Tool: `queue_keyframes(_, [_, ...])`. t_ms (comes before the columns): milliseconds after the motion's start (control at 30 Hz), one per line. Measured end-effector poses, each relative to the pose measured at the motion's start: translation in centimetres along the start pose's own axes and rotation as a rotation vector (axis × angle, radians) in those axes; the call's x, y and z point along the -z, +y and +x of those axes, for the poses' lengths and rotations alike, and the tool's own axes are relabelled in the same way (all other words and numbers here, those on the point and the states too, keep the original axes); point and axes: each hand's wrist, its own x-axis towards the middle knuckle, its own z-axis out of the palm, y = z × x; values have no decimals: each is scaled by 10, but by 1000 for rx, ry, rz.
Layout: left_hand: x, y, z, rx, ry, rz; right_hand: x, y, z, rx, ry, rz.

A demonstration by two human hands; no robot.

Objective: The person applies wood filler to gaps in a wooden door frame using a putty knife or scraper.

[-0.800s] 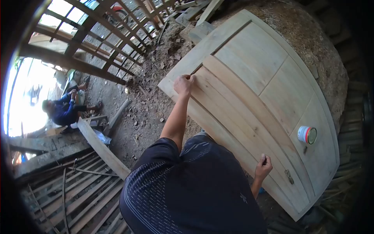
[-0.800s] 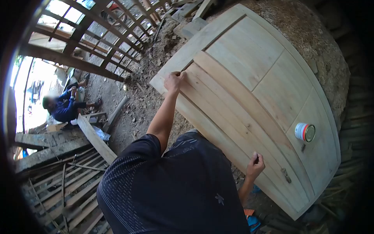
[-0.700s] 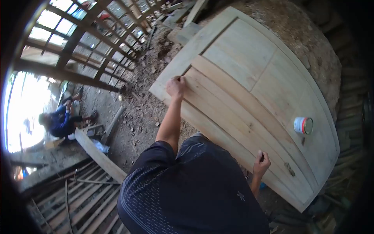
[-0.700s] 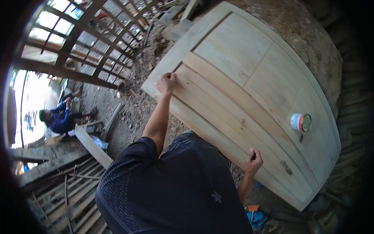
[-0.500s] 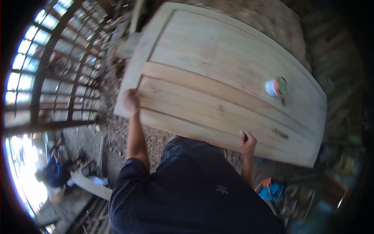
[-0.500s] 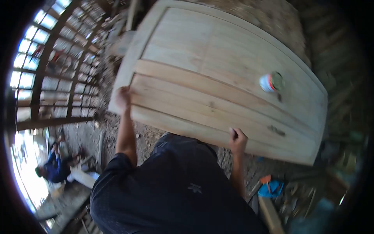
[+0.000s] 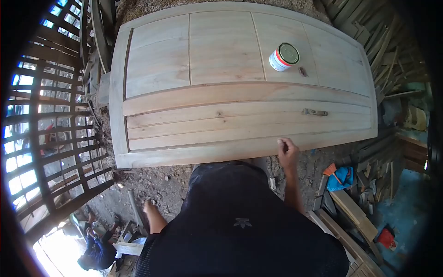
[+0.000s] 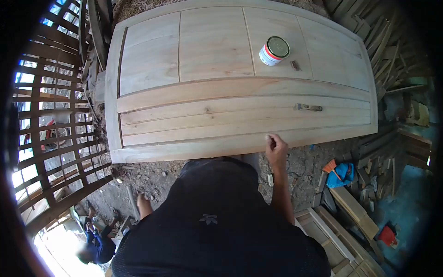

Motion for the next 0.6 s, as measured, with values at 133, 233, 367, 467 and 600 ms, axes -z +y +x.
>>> queue_keyframes(133, [-133,-81,2,-560,443,-129,37,38,44,52,42,9])
queue_keyframes(233, [-278,-56,-88,-711,338,188,84,81,91,128,41,-95])
queue_keyframes(367, [-430,-50,-145,-1449,105,700,145,130,155,223,-6,-375])
queue_keyframes(467, [-568,-47,-221,-1597,-76,733,165,183,198,403,-184,-426])
queue_keyframes(600, [-727,-48,-288,-1609,-189,768,167,226,216,477,-340,-387])
